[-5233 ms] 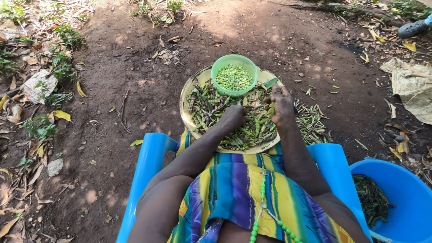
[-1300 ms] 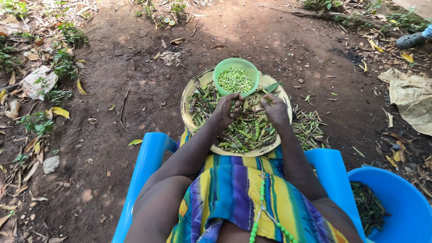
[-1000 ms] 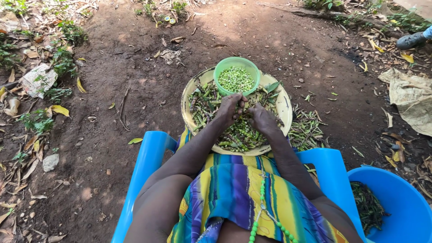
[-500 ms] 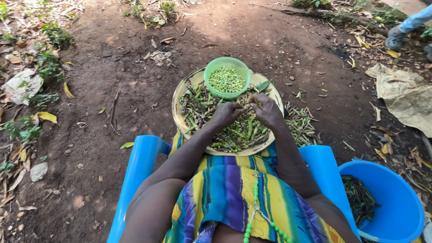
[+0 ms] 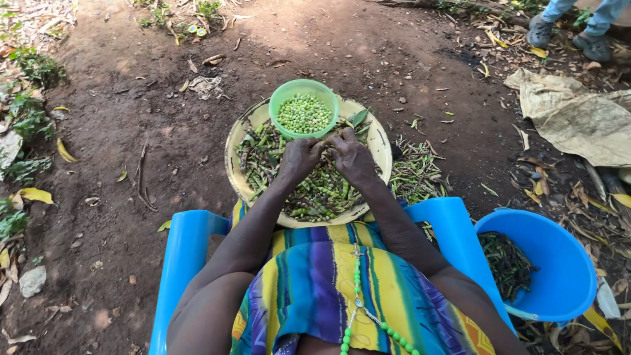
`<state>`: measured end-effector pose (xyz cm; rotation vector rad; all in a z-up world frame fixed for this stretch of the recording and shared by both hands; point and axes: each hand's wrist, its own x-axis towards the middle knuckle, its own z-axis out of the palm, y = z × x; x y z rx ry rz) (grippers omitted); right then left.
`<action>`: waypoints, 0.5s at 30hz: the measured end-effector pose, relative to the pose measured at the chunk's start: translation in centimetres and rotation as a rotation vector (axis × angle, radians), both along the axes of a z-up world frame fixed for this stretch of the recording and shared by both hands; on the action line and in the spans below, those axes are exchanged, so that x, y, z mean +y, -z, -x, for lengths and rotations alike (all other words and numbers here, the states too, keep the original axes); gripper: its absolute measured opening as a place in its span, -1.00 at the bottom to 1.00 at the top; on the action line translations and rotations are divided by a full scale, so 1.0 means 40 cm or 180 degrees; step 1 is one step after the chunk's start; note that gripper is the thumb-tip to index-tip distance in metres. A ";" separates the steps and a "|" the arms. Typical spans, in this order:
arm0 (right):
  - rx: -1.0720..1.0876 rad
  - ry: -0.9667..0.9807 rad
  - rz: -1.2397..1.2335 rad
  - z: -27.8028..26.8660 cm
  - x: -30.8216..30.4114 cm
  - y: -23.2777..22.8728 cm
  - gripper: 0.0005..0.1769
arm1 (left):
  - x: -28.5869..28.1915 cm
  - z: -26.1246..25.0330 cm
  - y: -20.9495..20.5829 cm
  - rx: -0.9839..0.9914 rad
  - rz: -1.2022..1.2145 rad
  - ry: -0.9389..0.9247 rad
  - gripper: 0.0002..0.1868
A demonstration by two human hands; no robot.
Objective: Shelling green peas from pods into a small green bowl while seated outdoors.
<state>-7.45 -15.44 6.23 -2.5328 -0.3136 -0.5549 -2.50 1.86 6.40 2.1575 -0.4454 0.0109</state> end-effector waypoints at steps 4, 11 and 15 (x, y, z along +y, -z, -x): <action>-0.0346 0.0000 -0.0163 -0.020 -0.014 0.024 -0.70 | -0.010 -0.001 0.017 -0.0561 0.0598 -0.0102 -0.71; 0.0515 -0.0142 -0.2099 -0.048 -0.031 0.052 -0.79 | -0.022 0.003 0.042 0.0238 0.0525 0.0513 -0.65; 0.1135 -0.0418 -0.3918 -0.045 -0.017 0.039 -0.66 | -0.032 -0.002 0.059 0.0826 0.1154 0.0666 -0.58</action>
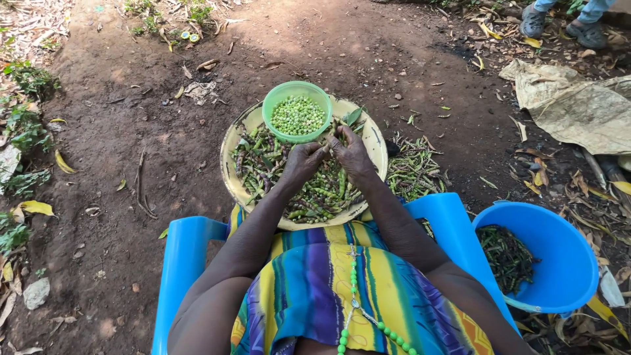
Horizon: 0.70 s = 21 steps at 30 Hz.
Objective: Shelling green peas from pods into a small green bowl while seated outdoors.
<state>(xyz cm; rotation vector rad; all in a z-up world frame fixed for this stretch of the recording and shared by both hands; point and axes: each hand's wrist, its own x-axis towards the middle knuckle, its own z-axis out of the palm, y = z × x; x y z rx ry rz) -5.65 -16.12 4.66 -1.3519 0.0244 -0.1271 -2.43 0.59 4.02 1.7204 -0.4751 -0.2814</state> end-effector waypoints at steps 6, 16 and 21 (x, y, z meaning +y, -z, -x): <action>-0.0072 0.0120 -0.0437 -0.027 -0.013 0.063 -0.59 | 0.001 0.032 -0.040 0.0495 0.0184 -0.0015 -0.58; -0.0273 0.0257 -0.0524 -0.006 0.003 0.016 -0.66 | -0.015 0.013 0.016 -0.0215 0.0179 0.0013 -0.75; -0.0229 -0.0276 -0.0953 0.000 -0.004 0.010 -0.68 | -0.014 0.008 0.019 0.1794 0.1707 0.0336 -0.83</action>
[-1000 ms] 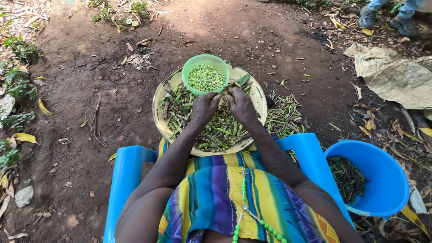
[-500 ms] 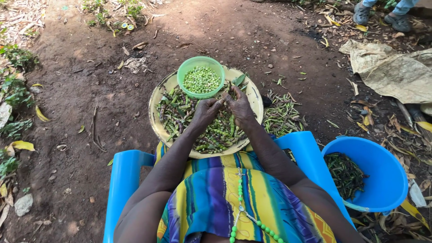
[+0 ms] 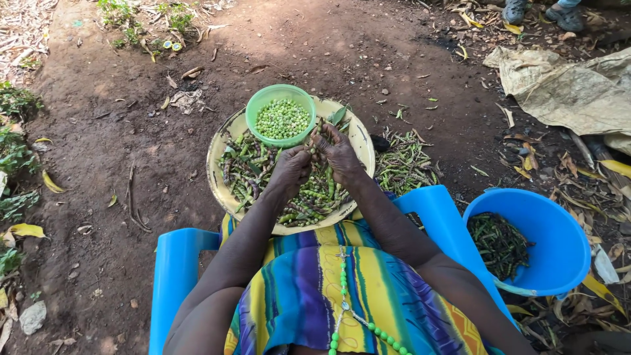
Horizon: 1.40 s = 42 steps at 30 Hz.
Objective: Shelling green peas from pods into a small green bowl while seated outdoors.
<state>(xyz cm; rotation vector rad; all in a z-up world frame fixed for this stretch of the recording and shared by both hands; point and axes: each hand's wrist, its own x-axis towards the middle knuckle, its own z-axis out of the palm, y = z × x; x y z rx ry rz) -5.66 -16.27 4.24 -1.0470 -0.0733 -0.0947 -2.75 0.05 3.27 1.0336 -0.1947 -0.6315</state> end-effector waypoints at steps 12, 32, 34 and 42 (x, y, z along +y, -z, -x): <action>-0.0115 0.0197 0.2314 0.029 0.006 -0.043 -0.61 | -0.002 -0.031 0.049 -0.1139 -0.0824 -0.0877 -0.78; 0.0704 -0.0538 0.0694 0.050 0.032 -0.083 -0.36 | 0.017 -0.010 -0.012 -0.1404 -0.0416 -0.0460 -0.78; 0.0773 -0.0720 0.0415 0.047 0.023 -0.089 -0.36 | 0.014 -0.007 -0.004 -0.1564 -0.0523 -0.0642 -0.76; 0.0574 -0.0538 0.1233 0.065 0.065 -0.094 -0.27 | 0.005 -0.027 0.044 -0.0207 0.0115 -0.0960 -0.70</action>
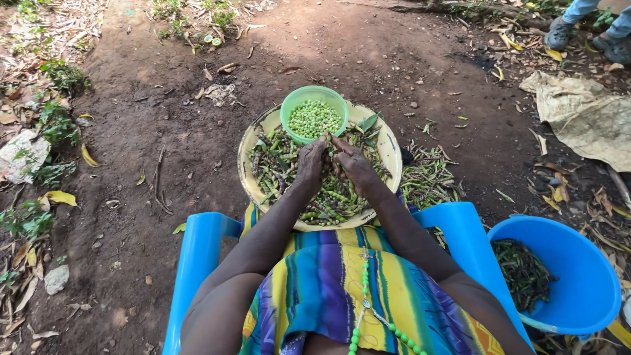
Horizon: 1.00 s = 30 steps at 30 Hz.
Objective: Shelling green peas from pods into a small green bowl while seated outdoors.
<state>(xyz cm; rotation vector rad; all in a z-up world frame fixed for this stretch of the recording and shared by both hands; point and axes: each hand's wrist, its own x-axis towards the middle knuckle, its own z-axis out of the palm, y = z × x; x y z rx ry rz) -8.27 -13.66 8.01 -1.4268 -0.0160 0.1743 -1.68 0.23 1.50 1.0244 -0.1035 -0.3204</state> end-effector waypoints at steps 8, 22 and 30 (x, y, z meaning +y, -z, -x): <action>-0.0609 -0.0003 0.0583 -0.012 0.001 0.028 -0.28 | -0.007 0.009 -0.025 -0.0481 -0.0148 0.0051 -0.73; -0.1183 0.0472 0.1372 -0.019 -0.031 0.037 -0.48 | 0.001 0.044 -0.073 0.0586 0.0279 0.0472 -0.78; -0.1025 0.0748 0.0081 -0.051 -0.027 0.092 -0.80 | -0.009 -0.026 0.043 0.0690 0.0453 0.1138 -0.87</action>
